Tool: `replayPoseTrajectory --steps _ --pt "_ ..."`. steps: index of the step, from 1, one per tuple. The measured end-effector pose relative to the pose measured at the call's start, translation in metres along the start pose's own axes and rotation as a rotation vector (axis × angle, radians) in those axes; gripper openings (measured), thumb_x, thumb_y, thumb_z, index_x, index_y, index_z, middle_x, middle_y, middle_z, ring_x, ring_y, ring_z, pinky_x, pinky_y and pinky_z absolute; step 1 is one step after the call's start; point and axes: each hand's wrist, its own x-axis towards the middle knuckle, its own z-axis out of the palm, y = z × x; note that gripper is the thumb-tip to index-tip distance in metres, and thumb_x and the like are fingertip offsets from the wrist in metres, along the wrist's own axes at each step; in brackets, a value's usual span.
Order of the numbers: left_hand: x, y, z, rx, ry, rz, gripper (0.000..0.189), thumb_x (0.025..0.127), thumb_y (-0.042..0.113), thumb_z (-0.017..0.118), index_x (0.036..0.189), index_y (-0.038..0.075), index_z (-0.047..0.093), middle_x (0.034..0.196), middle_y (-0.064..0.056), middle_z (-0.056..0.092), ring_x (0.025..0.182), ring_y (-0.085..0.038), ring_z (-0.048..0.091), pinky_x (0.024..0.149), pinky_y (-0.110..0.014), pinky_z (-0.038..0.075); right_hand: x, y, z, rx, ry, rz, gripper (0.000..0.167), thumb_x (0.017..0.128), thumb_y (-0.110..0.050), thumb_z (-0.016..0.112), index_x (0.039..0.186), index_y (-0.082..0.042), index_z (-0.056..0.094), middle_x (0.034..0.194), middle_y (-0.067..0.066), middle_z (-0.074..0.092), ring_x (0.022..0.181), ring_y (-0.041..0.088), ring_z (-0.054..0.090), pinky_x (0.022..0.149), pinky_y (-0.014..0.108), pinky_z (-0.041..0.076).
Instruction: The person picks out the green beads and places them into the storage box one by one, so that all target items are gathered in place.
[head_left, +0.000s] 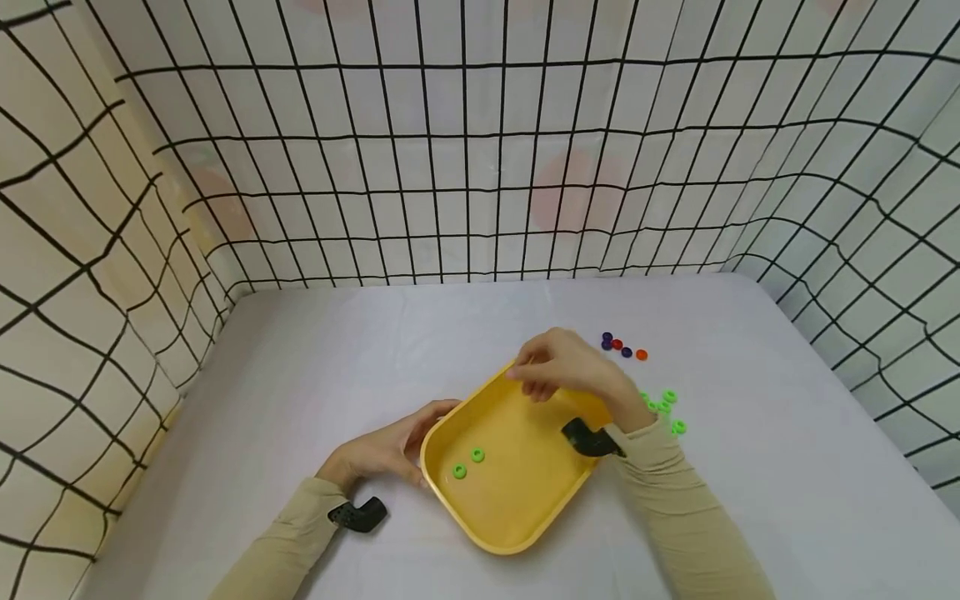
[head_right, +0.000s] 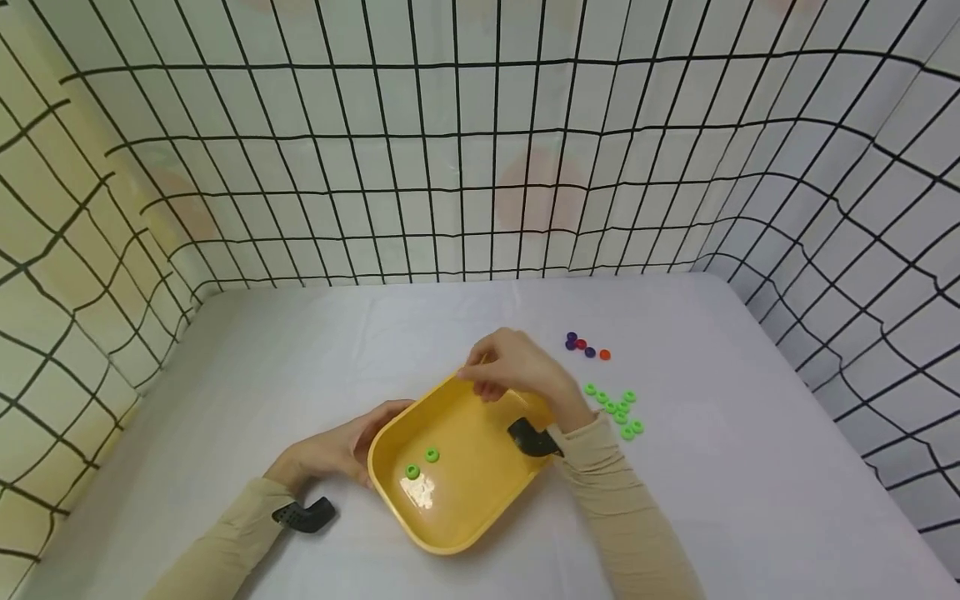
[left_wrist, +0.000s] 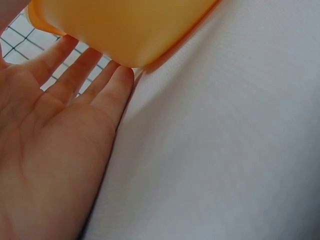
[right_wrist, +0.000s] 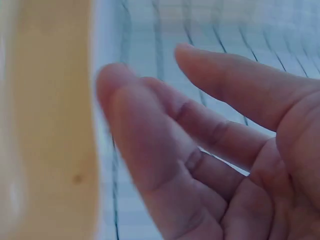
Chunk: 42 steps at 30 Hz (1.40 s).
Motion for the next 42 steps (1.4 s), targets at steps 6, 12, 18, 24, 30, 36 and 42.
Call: replayPoseTrajectory --steps 6,12,18,24,30,36,42 --pt "-0.003 0.001 0.0 0.015 0.011 0.006 0.101 0.077 0.028 0.085 0.155 0.016 0.022 0.156 -0.01 0.033 0.139 -0.027 0.034 0.117 -0.036 0.022 -0.047 0.059 -0.07 0.102 0.275 0.115 0.038 0.096 -0.024 0.066 0.108 0.012 0.064 0.079 0.007 0.068 0.067 0.014 0.066 0.067 0.028 0.058" --pt "0.001 0.0 0.003 -0.006 0.0 0.004 0.101 0.077 0.027 0.085 0.155 0.015 0.021 0.157 -0.012 0.032 0.139 -0.027 0.034 0.116 -0.038 0.024 -0.09 0.125 -0.093 0.133 0.407 0.294 0.046 0.096 -0.024 0.065 0.119 0.015 0.056 0.081 -0.002 0.068 0.068 0.007 0.065 0.069 0.022 0.057" --pt "-0.001 -0.002 0.005 -0.011 0.007 -0.005 0.101 0.077 0.027 0.084 0.155 0.013 0.021 0.156 -0.014 0.032 0.139 -0.028 0.034 0.116 -0.041 0.022 -0.098 0.167 -0.089 0.08 0.391 0.341 0.049 0.091 -0.028 0.072 0.116 0.012 0.06 0.073 -0.002 0.065 0.062 0.008 0.06 0.063 0.024 0.055" --pt "0.0 -0.001 0.004 -0.011 0.003 -0.009 0.101 0.078 0.028 0.084 0.155 0.014 0.021 0.157 -0.013 0.032 0.14 -0.029 0.033 0.117 -0.04 0.022 -0.096 0.177 -0.08 0.043 0.341 0.348 0.041 0.092 -0.023 0.07 0.115 0.009 0.061 0.069 0.001 0.062 0.059 0.012 0.059 0.06 0.026 0.052" --pt "0.001 0.002 0.002 -0.01 0.002 -0.009 0.102 0.078 0.031 0.085 0.155 0.014 0.021 0.157 -0.013 0.032 0.14 -0.028 0.033 0.117 -0.043 0.019 -0.092 0.175 -0.077 0.044 0.359 0.375 0.036 0.093 -0.02 0.069 0.111 0.009 0.059 0.068 0.0 0.062 0.059 0.013 0.059 0.059 0.026 0.052" --pt "0.001 0.001 0.002 -0.011 0.011 -0.022 0.102 0.077 0.031 0.085 0.155 0.014 0.022 0.157 -0.012 0.032 0.14 -0.027 0.033 0.117 -0.042 0.019 -0.09 0.18 -0.075 0.012 0.38 0.398 0.036 0.093 -0.025 0.069 0.105 0.005 0.057 0.064 -0.002 0.06 0.056 0.012 0.058 0.058 0.026 0.05" --pt "0.001 0.0 0.003 -0.017 0.009 -0.018 0.102 0.077 0.03 0.085 0.155 0.014 0.022 0.156 -0.014 0.032 0.14 -0.027 0.034 0.116 -0.037 0.022 -0.089 0.186 -0.075 0.06 0.406 0.399 0.04 0.093 -0.028 0.07 0.107 0.006 0.056 0.065 -0.002 0.061 0.057 0.012 0.059 0.057 0.025 0.051"
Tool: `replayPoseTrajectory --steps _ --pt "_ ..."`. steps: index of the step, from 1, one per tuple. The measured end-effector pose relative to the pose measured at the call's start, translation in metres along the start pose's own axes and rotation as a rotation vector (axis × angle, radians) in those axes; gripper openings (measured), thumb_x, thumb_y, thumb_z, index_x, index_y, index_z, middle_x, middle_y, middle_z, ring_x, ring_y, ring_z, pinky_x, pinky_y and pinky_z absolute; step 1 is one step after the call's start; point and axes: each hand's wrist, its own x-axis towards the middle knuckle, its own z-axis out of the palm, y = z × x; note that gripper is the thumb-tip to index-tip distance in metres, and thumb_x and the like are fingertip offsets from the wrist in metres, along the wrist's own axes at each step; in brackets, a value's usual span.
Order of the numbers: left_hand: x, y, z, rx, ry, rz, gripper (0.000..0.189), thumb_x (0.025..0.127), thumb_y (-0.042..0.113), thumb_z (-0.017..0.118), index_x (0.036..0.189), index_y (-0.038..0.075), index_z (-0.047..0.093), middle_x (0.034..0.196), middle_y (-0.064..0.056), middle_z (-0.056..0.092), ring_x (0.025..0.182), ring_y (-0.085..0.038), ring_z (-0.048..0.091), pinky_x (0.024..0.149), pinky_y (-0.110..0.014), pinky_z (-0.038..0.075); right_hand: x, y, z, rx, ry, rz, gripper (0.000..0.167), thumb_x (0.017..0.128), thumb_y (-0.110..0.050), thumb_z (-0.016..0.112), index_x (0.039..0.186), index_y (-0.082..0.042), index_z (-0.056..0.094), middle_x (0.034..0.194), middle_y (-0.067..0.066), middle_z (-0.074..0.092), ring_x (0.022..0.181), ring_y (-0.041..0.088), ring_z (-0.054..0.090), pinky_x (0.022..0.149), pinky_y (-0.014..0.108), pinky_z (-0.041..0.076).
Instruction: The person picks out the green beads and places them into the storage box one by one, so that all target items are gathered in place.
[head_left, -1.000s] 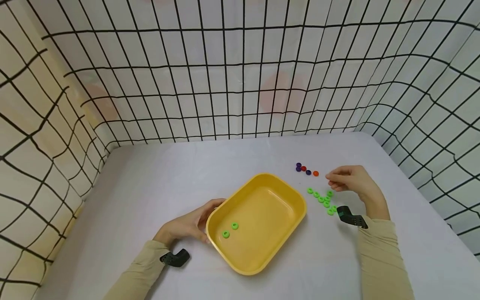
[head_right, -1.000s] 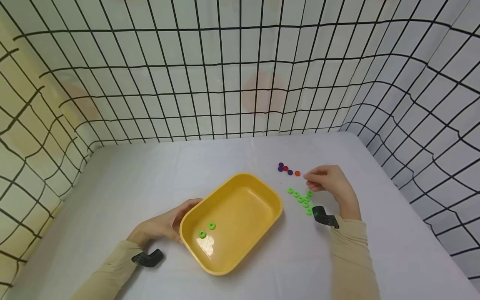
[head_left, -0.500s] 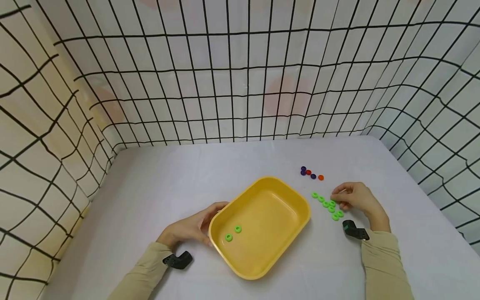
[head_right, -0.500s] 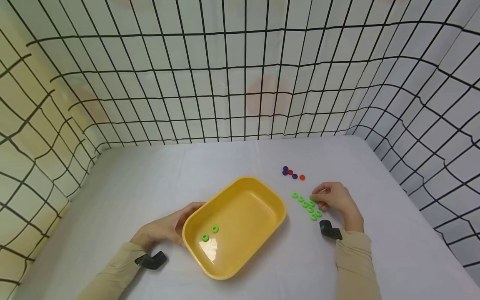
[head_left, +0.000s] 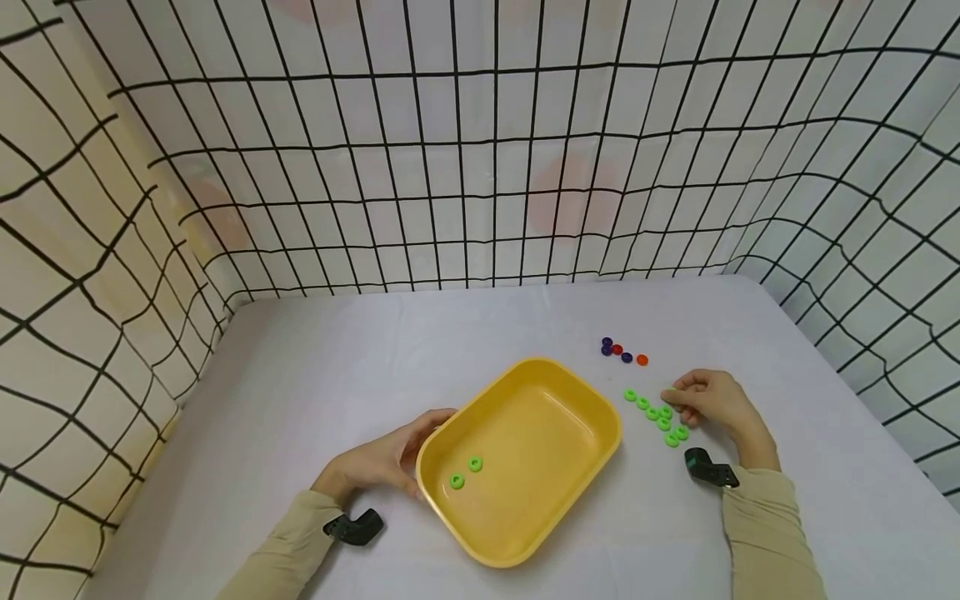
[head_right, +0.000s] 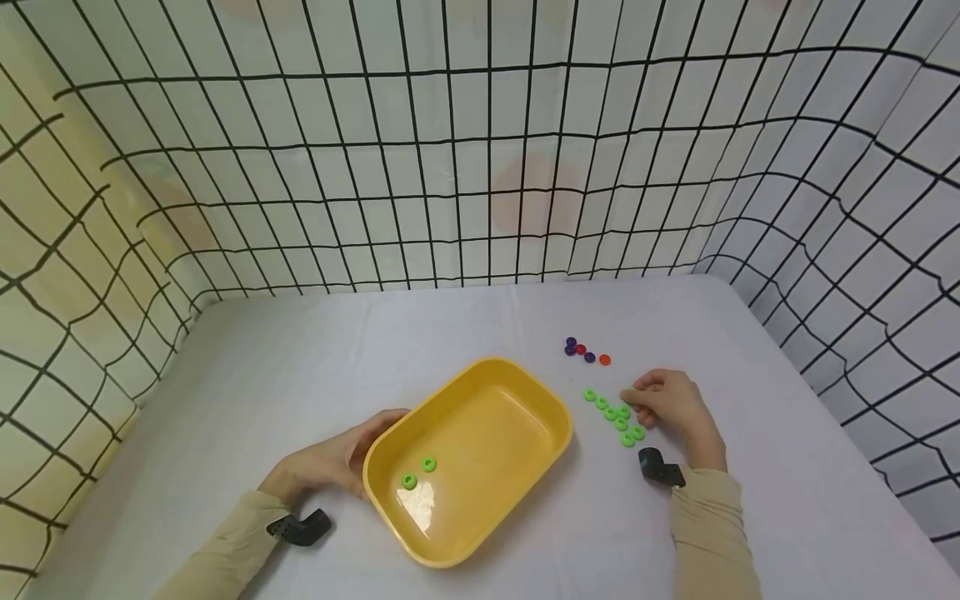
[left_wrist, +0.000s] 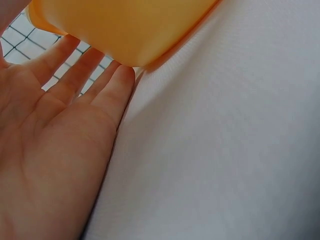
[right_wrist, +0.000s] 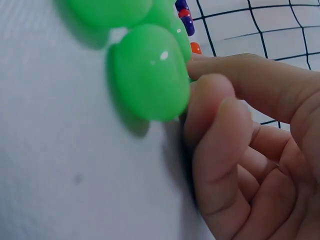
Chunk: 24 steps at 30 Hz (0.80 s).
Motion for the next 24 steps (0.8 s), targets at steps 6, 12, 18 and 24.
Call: replayPoseTrajectory --steps 6,12,18,24 --pt "-0.001 0.002 0.002 -0.014 0.001 0.007 0.103 0.076 0.031 0.085 0.155 0.013 0.022 0.156 -0.015 0.033 0.139 -0.027 0.034 0.116 -0.033 0.024 0.002 0.004 -0.003 0.057 0.003 -0.005 0.04 0.093 -0.027 0.069 0.108 0.007 0.056 0.069 -0.002 0.064 0.059 0.011 0.06 0.06 0.024 0.053" --pt "-0.002 0.002 0.001 -0.02 0.005 0.01 0.103 0.076 0.028 0.086 0.155 0.013 0.022 0.156 -0.016 0.032 0.139 -0.026 0.035 0.116 -0.033 0.024 0.005 0.006 -0.004 0.158 -0.003 -0.042 0.031 0.095 -0.022 0.067 0.102 0.007 0.058 0.073 0.0 0.065 0.06 0.009 0.062 0.06 0.026 0.056" --pt "-0.001 0.0 0.001 -0.011 0.005 0.005 0.103 0.076 0.03 0.086 0.155 0.013 0.022 0.156 -0.014 0.033 0.139 -0.026 0.034 0.116 -0.036 0.021 0.005 0.01 -0.005 0.27 -0.021 -0.048 0.018 0.095 -0.015 0.066 0.093 0.002 0.061 0.072 -0.002 0.066 0.061 0.008 0.064 0.06 0.025 0.057" --pt "0.0 0.001 0.001 -0.015 -0.003 0.006 0.103 0.076 0.031 0.086 0.155 0.013 0.022 0.156 -0.014 0.034 0.139 -0.027 0.035 0.116 -0.036 0.022 0.003 0.016 -0.006 0.351 -0.026 -0.053 0.017 0.095 -0.019 0.067 0.093 -0.002 0.065 0.074 -0.004 0.068 0.061 0.007 0.065 0.06 0.024 0.056"
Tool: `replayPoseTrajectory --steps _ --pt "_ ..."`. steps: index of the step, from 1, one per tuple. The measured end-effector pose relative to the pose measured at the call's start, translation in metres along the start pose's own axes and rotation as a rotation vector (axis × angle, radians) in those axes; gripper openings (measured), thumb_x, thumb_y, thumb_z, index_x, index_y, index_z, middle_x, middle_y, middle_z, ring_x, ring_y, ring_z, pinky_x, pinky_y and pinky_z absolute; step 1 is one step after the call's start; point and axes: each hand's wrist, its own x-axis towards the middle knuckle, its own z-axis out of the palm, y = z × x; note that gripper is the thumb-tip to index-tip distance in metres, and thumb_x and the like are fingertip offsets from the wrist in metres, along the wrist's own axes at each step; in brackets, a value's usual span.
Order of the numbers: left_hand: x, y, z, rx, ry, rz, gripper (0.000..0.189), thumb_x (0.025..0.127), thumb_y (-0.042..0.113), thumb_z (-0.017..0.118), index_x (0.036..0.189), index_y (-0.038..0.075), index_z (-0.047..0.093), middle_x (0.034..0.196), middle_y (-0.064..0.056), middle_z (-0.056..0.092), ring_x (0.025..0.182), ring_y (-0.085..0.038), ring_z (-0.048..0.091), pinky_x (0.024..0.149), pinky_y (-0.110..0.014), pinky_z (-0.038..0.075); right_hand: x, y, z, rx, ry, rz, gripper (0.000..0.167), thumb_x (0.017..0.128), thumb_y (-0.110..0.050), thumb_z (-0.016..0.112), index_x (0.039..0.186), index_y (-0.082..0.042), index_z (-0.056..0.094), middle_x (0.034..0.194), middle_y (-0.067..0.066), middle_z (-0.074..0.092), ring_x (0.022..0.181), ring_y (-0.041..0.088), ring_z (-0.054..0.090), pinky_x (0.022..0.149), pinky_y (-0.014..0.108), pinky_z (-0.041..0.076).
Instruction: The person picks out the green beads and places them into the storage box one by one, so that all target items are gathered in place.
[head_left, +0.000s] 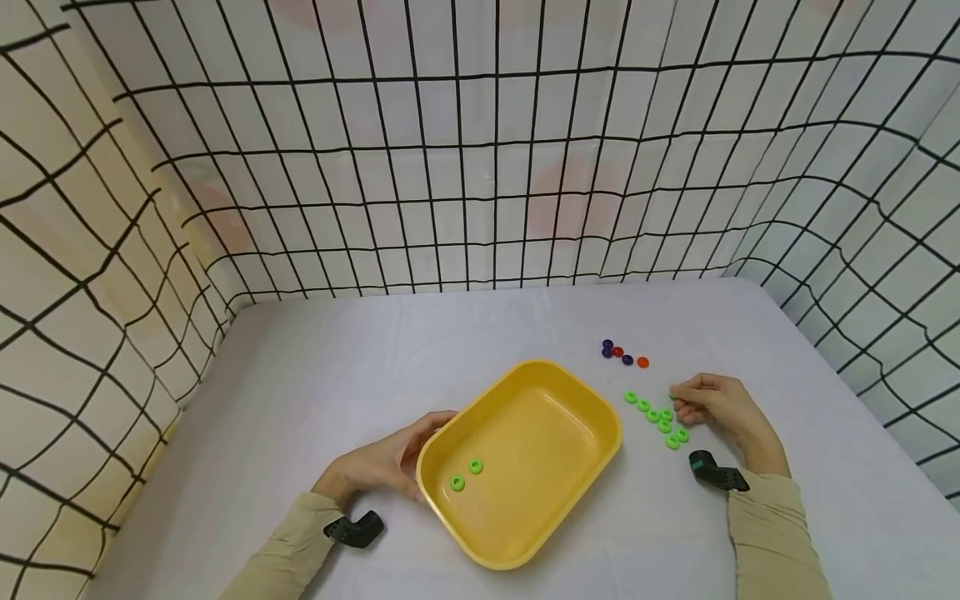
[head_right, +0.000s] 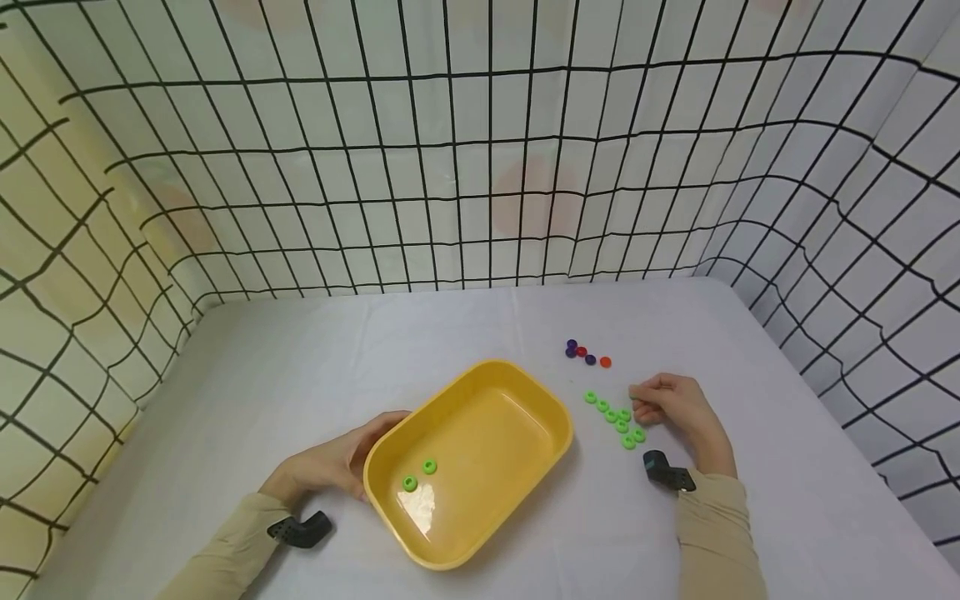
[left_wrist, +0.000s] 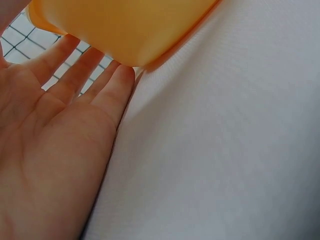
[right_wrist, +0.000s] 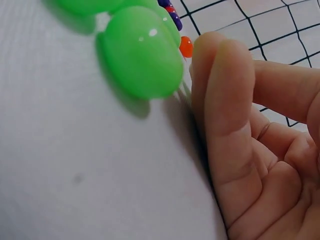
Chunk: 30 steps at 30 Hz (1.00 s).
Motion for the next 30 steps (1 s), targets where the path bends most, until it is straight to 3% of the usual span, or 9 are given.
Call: replayPoseTrajectory --steps 9,19,24,30 --pt "0.0 -0.002 0.0 -0.011 -0.008 0.007 0.102 0.077 0.029 0.085 0.155 0.012 0.022 0.156 -0.015 0.032 0.14 -0.027 0.034 0.116 -0.038 0.022 0.001 -0.003 0.005 0.072 0.027 0.051 0.011 0.095 -0.014 0.066 0.089 -0.004 0.065 0.071 -0.003 0.069 0.062 0.006 0.067 0.06 0.022 0.056" --pt "-0.003 -0.002 0.001 -0.02 -0.014 -0.003 0.102 0.077 0.031 0.085 0.155 0.014 0.021 0.157 -0.016 0.032 0.14 -0.028 0.034 0.117 -0.036 0.023 -0.002 -0.021 0.021 -0.086 0.133 0.061 0.03 0.095 -0.021 0.066 0.103 0.007 0.06 0.071 -0.006 0.066 0.061 0.006 0.066 0.061 0.023 0.056" --pt "-0.004 0.0 0.0 -0.003 -0.012 -0.012 0.101 0.078 0.032 0.085 0.155 0.016 0.021 0.157 -0.013 0.032 0.141 -0.027 0.033 0.117 -0.035 0.022 -0.008 -0.049 0.041 -0.136 0.167 -0.019 0.037 0.096 -0.023 0.066 0.108 0.011 0.057 0.071 -0.004 0.065 0.059 0.007 0.066 0.062 0.023 0.057" --pt "0.0 -0.001 -0.001 -0.002 -0.024 0.007 0.101 0.078 0.033 0.084 0.155 0.015 0.021 0.157 -0.014 0.032 0.139 -0.028 0.034 0.117 -0.035 0.024 -0.025 -0.096 0.082 -0.154 0.146 -0.182 0.04 0.094 -0.026 0.069 0.107 0.009 0.058 0.073 0.002 0.067 0.06 0.014 0.067 0.062 0.027 0.058"
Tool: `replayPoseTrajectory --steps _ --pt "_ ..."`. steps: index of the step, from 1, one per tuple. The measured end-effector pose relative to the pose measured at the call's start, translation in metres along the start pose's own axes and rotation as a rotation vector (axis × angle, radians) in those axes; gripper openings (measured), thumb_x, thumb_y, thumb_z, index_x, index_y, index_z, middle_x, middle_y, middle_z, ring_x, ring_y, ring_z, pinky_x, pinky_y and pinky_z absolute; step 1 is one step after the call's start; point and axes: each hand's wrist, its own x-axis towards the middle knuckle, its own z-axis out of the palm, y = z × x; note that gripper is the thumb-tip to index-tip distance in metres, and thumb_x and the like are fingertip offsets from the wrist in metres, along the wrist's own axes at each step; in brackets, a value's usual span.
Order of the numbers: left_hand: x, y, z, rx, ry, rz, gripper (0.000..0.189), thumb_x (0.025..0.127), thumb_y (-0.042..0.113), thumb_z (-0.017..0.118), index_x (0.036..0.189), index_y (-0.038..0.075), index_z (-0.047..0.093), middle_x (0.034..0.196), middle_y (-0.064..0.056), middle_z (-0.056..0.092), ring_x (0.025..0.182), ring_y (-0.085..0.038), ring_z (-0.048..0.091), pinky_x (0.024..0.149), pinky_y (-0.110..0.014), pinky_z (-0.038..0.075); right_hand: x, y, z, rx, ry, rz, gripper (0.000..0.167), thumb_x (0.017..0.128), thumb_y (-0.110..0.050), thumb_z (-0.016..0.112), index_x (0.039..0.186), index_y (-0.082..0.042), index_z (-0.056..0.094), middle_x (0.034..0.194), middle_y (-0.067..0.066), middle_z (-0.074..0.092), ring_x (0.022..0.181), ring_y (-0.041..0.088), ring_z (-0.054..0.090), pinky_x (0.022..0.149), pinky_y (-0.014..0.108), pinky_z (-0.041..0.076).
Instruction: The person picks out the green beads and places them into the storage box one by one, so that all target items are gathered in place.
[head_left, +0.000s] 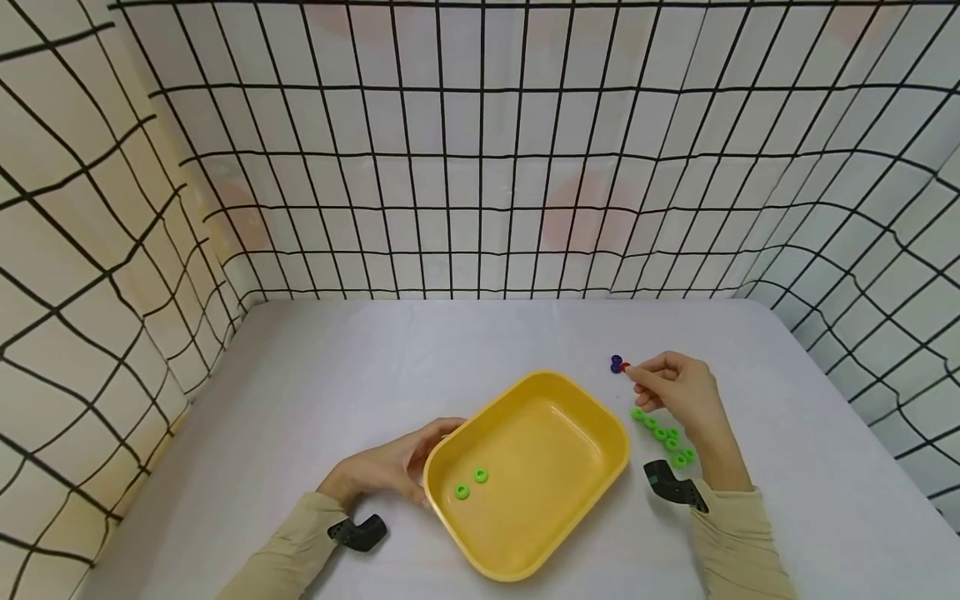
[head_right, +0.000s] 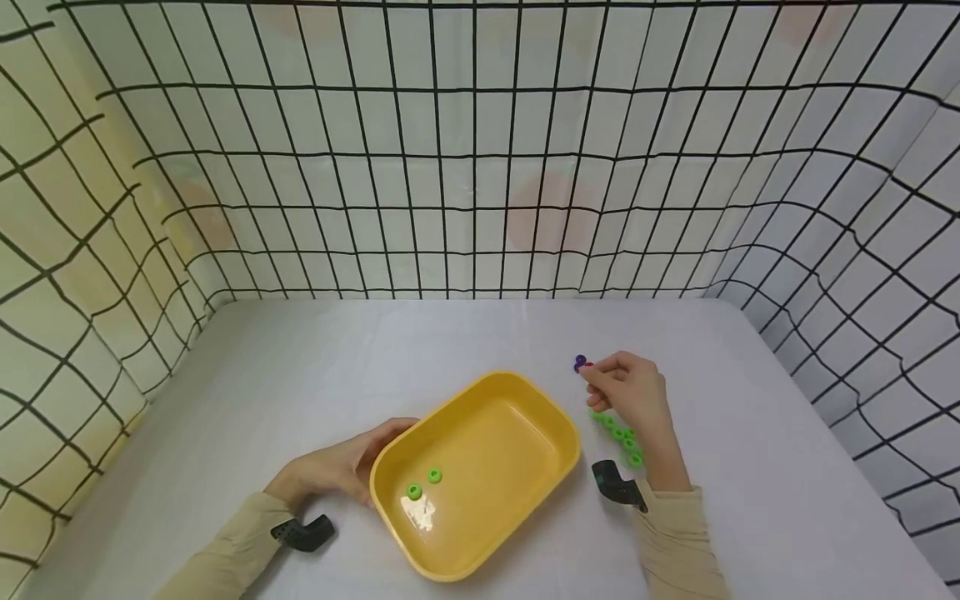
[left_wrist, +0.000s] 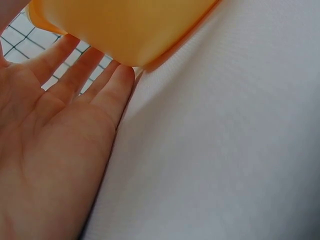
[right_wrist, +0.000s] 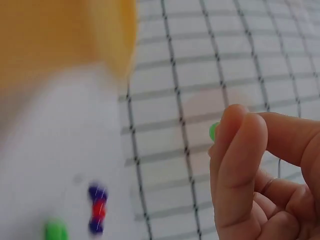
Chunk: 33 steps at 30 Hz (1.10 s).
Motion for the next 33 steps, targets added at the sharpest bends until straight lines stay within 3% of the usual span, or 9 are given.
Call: replayPoseTrajectory --steps 5,9,16,21,33 --pt "0.004 -0.004 0.002 -0.007 -0.014 0.016 0.102 0.078 0.038 0.083 0.156 0.015 0.02 0.157 -0.014 0.031 0.14 -0.027 0.034 0.117 -0.033 0.025 -0.006 -0.034 0.036 0.04 -0.07 -0.104 0.033 0.091 -0.02 0.072 0.101 0.009 0.062 0.071 0.006 0.067 0.058 0.014 0.065 0.059 0.029 0.058" --pt "0.003 -0.005 0.002 -0.016 -0.013 0.028 0.104 0.078 0.039 0.084 0.155 0.012 0.02 0.157 -0.016 0.031 0.14 -0.028 0.034 0.116 -0.032 0.026 -0.007 -0.05 0.07 -0.004 -0.16 -0.139 0.022 0.091 -0.014 0.071 0.095 0.007 0.065 0.073 0.013 0.069 0.057 0.016 0.065 0.058 0.029 0.058" --pt "0.003 -0.002 0.001 0.021 -0.013 0.019 0.102 0.078 0.039 0.083 0.155 0.014 0.02 0.158 -0.014 0.031 0.142 -0.027 0.032 0.117 -0.032 0.024 -0.009 -0.06 0.116 -0.108 -0.411 -0.123 0.01 0.089 -0.004 0.069 0.089 0.007 0.07 0.068 0.01 0.069 0.057 0.019 0.068 0.061 0.035 0.059" --pt "0.002 -0.001 0.0 0.009 -0.012 0.001 0.103 0.078 0.039 0.084 0.155 0.016 0.02 0.158 -0.011 0.03 0.14 -0.025 0.035 0.115 -0.031 0.027 -0.012 -0.061 0.141 -0.231 -0.575 -0.13 0.007 0.088 0.001 0.069 0.086 0.006 0.073 0.065 0.007 0.068 0.054 0.014 0.066 0.057 0.029 0.057" --pt "-0.002 -0.001 -0.002 -0.008 0.004 -0.011 0.105 0.076 0.038 0.085 0.155 0.015 0.02 0.158 -0.012 0.029 0.138 -0.024 0.035 0.115 -0.028 0.028 -0.015 -0.063 0.166 -0.51 -0.648 -0.255 0.01 0.082 0.003 0.075 0.074 -0.003 0.077 0.061 0.003 0.069 0.051 0.012 0.062 0.051 0.022 0.051"
